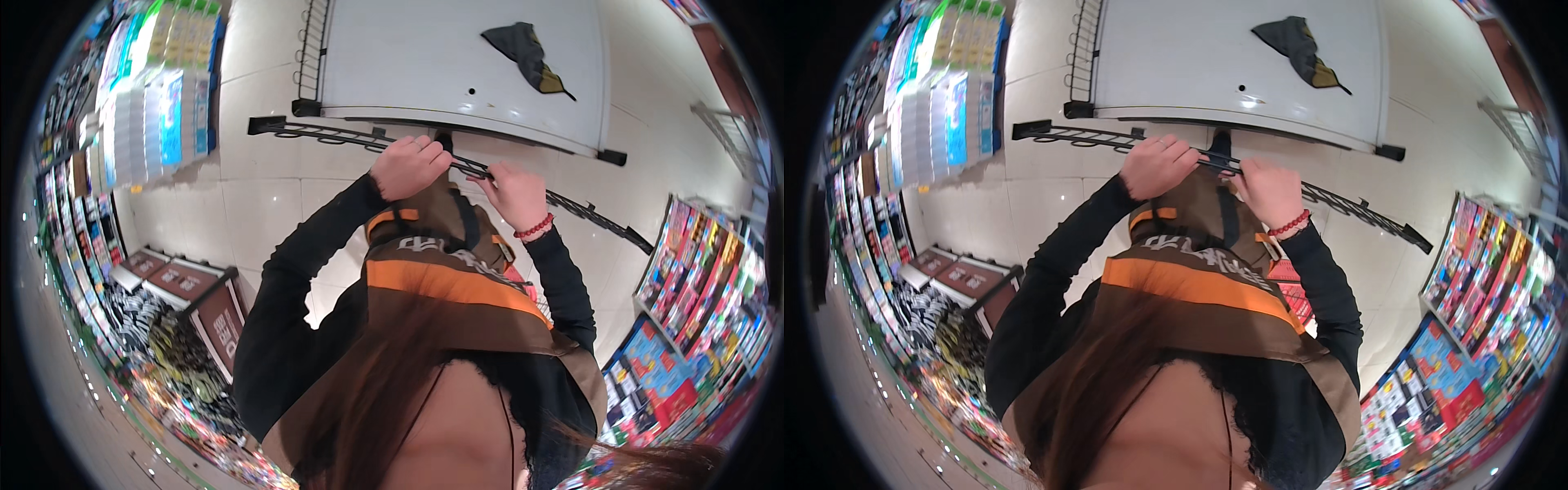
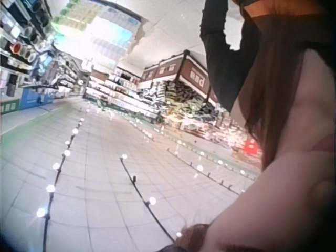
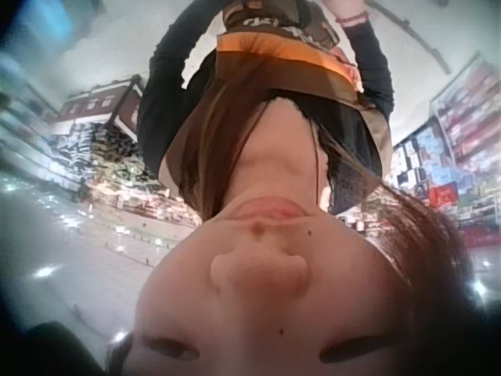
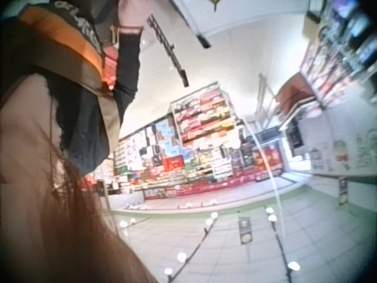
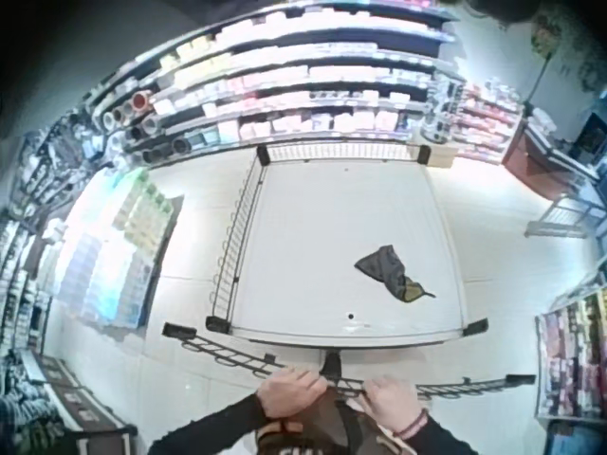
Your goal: The person assembles a metal display rack by attaching wire side rails to a white board, then wipes the board with a cloth. The person handles cash and a plastic bag at the start, then moves to the rack assembly and cleaning.
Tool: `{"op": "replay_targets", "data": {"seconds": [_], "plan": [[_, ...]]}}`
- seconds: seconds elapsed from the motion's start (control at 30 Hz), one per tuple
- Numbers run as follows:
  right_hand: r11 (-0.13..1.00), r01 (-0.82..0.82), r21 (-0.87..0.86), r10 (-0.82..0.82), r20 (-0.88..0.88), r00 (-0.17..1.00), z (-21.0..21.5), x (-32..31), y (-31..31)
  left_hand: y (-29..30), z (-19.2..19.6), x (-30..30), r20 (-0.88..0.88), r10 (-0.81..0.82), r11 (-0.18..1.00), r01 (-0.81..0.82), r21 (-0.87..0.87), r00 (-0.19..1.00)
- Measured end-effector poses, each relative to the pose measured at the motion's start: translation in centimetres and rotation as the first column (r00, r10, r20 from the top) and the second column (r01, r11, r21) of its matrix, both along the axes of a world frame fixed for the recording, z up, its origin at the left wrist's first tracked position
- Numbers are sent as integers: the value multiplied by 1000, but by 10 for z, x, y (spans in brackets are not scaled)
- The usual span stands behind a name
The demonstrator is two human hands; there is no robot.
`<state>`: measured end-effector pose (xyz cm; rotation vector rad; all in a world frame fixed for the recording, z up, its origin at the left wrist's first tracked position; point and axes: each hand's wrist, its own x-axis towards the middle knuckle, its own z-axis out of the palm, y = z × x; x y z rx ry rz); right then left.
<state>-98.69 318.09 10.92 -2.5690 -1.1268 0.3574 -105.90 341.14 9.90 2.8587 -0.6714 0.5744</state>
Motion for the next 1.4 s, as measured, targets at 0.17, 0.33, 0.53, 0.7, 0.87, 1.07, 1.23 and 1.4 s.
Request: {"op": "replay_targets", "data": {"seconds": [0.17,0.33,0.53,0.7,0.87,1.07,1.23,1.4], "plan": [[977,-145,156,137,60,989,-42,37,32,25,-54,12,151,149,981,-127,-147,977],[962,-243,128,241,32,970,-96,65,76,61,-106,28,57,187,955,-167,-245,981],[958,-269,99,276,-76,958,-131,81,91,75,-138,37,-53,221,947,-227,-225,974],[957,-281,79,288,-94,953,-141,97,87,72,-147,50,-88,240,948,-253,-192,967],[945,-327,18,323,-206,924,-146,105,88,73,-156,56,-164,215,936,-251,-248,963],[919,-371,131,388,-144,910,-158,99,99,78,-161,40,-198,237,908,-289,-303,951],[938,-336,82,344,-126,930,-171,98,95,68,-167,40,-214,240,913,-295,-280,947],[947,-296,122,307,-80,948,-175,104,87,59,-175,51,-208,258,916,-307,-259,944]]}}
